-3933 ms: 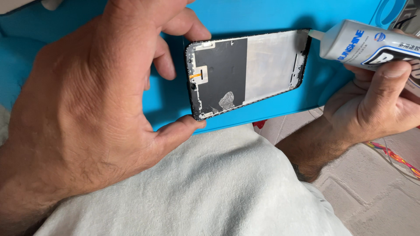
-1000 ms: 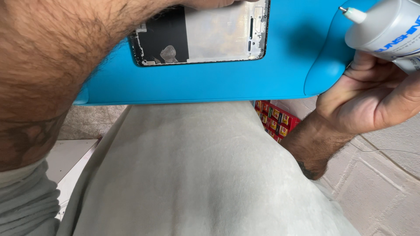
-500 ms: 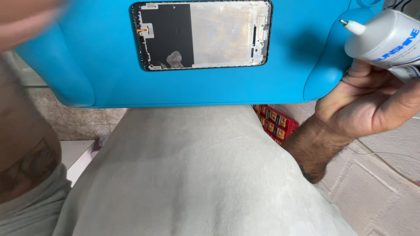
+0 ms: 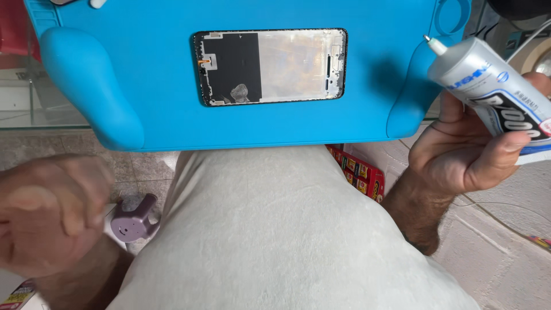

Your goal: The person applies adhesive from a tube along the edges of a disassembled smartphone screen assembly. They hold the screen steady with one hand while carefully dispensing the glue along the perimeter.

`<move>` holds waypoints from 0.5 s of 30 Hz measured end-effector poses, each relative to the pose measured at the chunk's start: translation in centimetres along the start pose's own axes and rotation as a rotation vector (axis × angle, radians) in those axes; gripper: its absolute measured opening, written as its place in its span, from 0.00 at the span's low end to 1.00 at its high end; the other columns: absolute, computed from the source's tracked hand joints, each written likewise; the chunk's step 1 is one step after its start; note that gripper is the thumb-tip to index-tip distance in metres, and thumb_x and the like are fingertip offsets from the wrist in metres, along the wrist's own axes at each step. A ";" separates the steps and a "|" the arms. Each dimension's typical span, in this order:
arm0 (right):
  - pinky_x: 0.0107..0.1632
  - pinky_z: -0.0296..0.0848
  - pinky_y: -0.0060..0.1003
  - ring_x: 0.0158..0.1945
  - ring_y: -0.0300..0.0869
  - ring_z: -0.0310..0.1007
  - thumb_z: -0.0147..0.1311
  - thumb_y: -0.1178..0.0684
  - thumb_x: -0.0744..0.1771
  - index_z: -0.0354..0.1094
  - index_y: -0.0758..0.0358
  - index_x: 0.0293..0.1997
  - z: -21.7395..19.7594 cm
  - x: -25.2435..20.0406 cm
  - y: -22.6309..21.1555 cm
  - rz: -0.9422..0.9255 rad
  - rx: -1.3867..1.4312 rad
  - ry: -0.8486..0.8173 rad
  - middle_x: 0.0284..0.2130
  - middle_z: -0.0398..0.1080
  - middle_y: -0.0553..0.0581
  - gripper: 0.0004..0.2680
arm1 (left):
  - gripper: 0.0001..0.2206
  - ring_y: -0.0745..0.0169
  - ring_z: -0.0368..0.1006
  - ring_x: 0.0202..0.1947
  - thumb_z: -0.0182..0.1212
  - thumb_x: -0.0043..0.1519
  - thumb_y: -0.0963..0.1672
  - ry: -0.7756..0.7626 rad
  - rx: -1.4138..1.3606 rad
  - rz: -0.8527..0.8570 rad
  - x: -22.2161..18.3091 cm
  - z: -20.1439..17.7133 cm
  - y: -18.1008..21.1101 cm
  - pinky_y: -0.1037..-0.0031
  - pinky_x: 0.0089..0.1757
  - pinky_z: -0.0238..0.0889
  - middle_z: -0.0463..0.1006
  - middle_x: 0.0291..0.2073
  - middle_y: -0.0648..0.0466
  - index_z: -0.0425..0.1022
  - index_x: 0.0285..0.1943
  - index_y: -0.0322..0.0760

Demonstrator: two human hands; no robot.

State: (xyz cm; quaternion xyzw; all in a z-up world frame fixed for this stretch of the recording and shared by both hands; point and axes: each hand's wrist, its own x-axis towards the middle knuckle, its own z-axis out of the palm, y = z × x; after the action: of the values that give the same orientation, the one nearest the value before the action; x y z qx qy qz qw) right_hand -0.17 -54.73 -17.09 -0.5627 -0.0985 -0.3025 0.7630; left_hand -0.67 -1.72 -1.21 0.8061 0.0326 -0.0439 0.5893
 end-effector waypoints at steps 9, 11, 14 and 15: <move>0.75 0.80 0.46 0.61 0.37 0.79 0.55 0.52 0.73 0.54 0.51 0.62 12.8 -0.3 -4.5 -0.056 0.130 -0.204 0.57 0.65 0.59 0.12 | 0.28 0.41 0.81 0.61 0.42 0.78 0.62 -0.179 -0.820 0.555 5.3 15.6 3.5 0.53 0.61 0.82 0.78 0.63 0.44 0.79 0.73 0.54; 0.75 0.81 0.52 0.71 0.62 0.75 0.54 0.53 0.75 0.57 0.51 0.60 14.0 -1.6 -3.7 0.089 0.275 -0.386 0.67 0.66 0.62 0.09 | 0.25 0.44 0.82 0.59 0.44 0.79 0.61 -0.296 -0.780 0.637 6.5 17.0 4.4 0.54 0.59 0.81 0.80 0.61 0.47 0.78 0.73 0.54; 0.46 0.87 0.43 0.45 0.51 0.80 0.60 0.52 0.72 0.53 0.47 0.56 13.3 -3.3 -5.4 0.135 -0.251 -0.316 0.52 0.71 0.70 0.14 | 0.21 0.46 0.84 0.57 0.46 0.80 0.59 -0.348 -0.649 0.696 7.8 16.2 5.1 0.55 0.57 0.80 0.82 0.58 0.51 0.77 0.72 0.55; 0.46 0.87 0.43 0.45 0.51 0.80 0.60 0.52 0.72 0.53 0.47 0.56 13.2 -3.2 -5.7 0.138 -0.208 -0.333 0.52 0.71 0.70 0.14 | 0.21 0.46 0.84 0.57 0.46 0.80 0.59 -0.319 -0.613 0.698 7.8 16.1 5.3 0.55 0.57 0.80 0.82 0.58 0.51 0.77 0.72 0.55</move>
State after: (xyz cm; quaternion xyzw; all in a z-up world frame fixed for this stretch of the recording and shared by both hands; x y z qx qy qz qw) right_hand -3.47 -42.53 -9.47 -0.6861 -0.1526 -0.1610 0.6928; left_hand 7.08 -18.69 -1.93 0.5416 -0.3187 0.0449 0.7766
